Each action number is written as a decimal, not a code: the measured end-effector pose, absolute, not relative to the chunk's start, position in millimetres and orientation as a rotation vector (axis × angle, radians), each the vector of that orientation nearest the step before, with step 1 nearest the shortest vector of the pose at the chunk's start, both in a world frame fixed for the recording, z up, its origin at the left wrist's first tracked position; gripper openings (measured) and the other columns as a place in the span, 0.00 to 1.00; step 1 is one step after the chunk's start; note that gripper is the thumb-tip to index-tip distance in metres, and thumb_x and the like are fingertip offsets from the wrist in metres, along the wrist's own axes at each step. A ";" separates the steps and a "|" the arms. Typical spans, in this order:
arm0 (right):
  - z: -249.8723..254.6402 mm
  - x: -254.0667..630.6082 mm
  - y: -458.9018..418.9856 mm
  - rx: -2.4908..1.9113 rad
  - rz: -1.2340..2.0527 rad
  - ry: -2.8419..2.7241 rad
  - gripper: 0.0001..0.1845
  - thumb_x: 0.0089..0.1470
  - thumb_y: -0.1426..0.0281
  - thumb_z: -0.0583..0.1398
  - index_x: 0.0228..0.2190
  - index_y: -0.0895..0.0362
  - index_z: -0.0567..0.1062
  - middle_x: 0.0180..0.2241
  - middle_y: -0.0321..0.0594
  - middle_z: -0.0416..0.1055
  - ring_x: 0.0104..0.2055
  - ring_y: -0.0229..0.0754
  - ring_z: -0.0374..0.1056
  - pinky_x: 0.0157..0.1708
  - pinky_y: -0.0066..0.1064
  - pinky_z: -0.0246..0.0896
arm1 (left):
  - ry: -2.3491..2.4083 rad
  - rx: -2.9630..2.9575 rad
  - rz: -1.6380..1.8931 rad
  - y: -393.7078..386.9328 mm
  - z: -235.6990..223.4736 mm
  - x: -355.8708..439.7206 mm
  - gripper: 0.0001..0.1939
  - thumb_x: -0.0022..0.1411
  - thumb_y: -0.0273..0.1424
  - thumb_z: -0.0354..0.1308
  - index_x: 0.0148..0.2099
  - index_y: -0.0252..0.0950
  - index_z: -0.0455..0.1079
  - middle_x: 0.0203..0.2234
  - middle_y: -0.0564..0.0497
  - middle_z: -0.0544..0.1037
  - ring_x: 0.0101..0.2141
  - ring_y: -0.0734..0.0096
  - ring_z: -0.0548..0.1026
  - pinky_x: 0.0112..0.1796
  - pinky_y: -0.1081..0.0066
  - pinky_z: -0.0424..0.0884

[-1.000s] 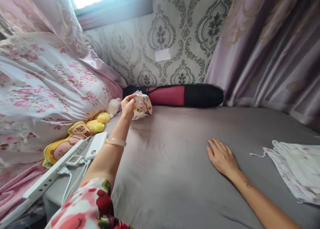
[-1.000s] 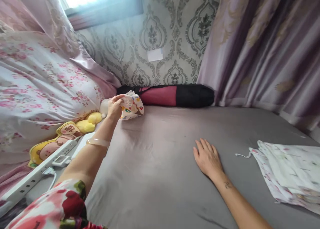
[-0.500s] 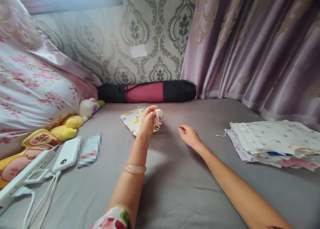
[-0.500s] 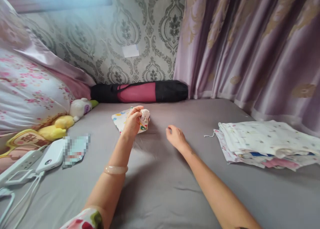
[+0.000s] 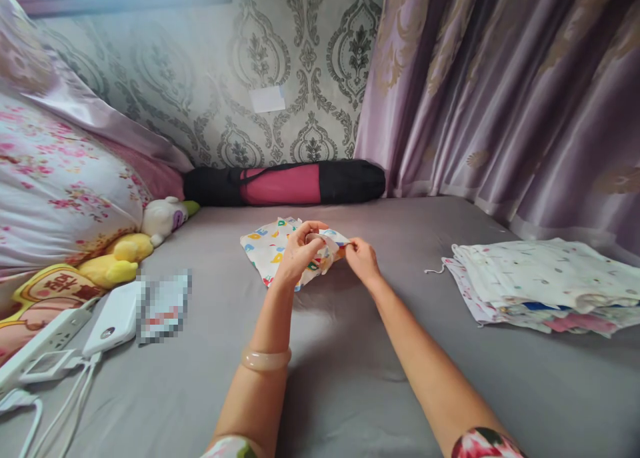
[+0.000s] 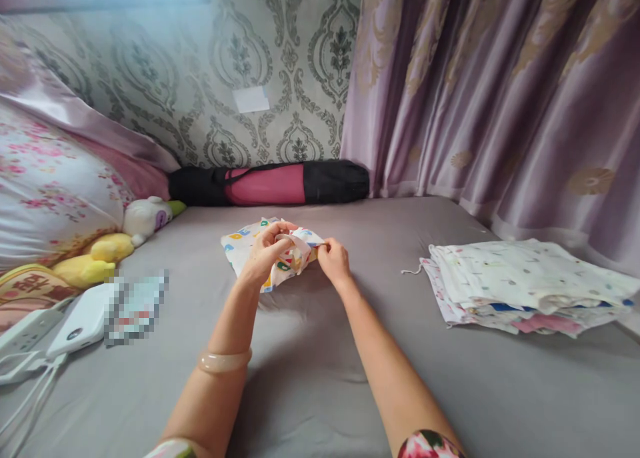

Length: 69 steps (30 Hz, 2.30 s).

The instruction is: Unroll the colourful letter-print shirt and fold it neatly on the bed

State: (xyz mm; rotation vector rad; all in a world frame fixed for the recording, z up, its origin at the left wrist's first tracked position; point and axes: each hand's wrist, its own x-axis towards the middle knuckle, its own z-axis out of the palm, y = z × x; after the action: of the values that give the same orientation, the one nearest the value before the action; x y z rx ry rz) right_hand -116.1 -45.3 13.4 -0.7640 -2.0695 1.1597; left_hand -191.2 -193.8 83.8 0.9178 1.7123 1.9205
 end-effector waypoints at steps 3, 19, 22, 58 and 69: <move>46.3 -96.8 -34.9 -0.666 1.189 -1.950 0.10 0.47 0.65 0.55 0.29 0.56 0.73 0.28 0.39 0.74 0.32 0.44 0.69 0.31 0.29 0.60 | 1.848 1.037 1.884 -197.5 85.4 -193.8 0.18 0.48 0.24 0.54 0.43 0.37 0.73 0.22 0.59 0.65 0.22 0.80 0.61 0.24 0.78 0.59; 115.5 -27.1 -33.3 -0.624 0.722 -2.586 0.21 0.62 0.60 0.52 0.22 0.54 0.72 0.21 0.35 0.68 0.25 0.39 0.61 0.24 0.29 0.50 | 1.610 1.030 1.944 -184.3 83.8 -184.2 0.16 0.55 0.42 0.66 0.39 0.36 0.77 0.35 0.49 0.78 0.31 0.72 0.73 0.29 0.76 0.69; 112.9 -34.2 -35.2 -0.416 1.001 -2.494 0.18 0.64 0.58 0.52 0.35 0.53 0.78 0.33 0.37 0.76 0.34 0.42 0.69 0.32 0.29 0.60 | 1.619 0.990 1.912 -180.1 80.2 -184.3 0.17 0.54 0.44 0.66 0.37 0.35 0.77 0.31 0.49 0.78 0.30 0.72 0.73 0.28 0.76 0.69; 82.5 -32.6 15.8 -0.813 0.905 -2.003 0.23 0.48 0.50 0.62 0.27 0.58 0.77 0.25 0.42 0.74 0.29 0.45 0.68 0.27 0.31 0.59 | 2.548 1.482 1.063 -169.6 63.1 -144.4 0.10 0.56 0.20 0.51 0.35 0.41 0.56 0.30 0.50 0.68 0.35 0.60 0.69 0.36 0.66 0.64; 98.0 -14.7 12.6 -0.694 1.132 -1.976 0.25 0.44 0.47 0.66 0.29 0.58 0.78 0.27 0.40 0.75 0.27 0.43 0.68 0.26 0.30 0.61 | 2.246 1.194 1.603 -183.4 82.2 -180.5 0.09 0.57 0.34 0.54 0.33 0.36 0.73 0.26 0.51 0.73 0.29 0.68 0.69 0.29 0.72 0.62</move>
State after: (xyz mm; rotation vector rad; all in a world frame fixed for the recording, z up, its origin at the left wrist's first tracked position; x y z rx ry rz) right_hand -14.7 12.6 98.0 -0.6941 -1.9762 1.1323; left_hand -180.5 -183.4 82.2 1.1944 2.2457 1.6032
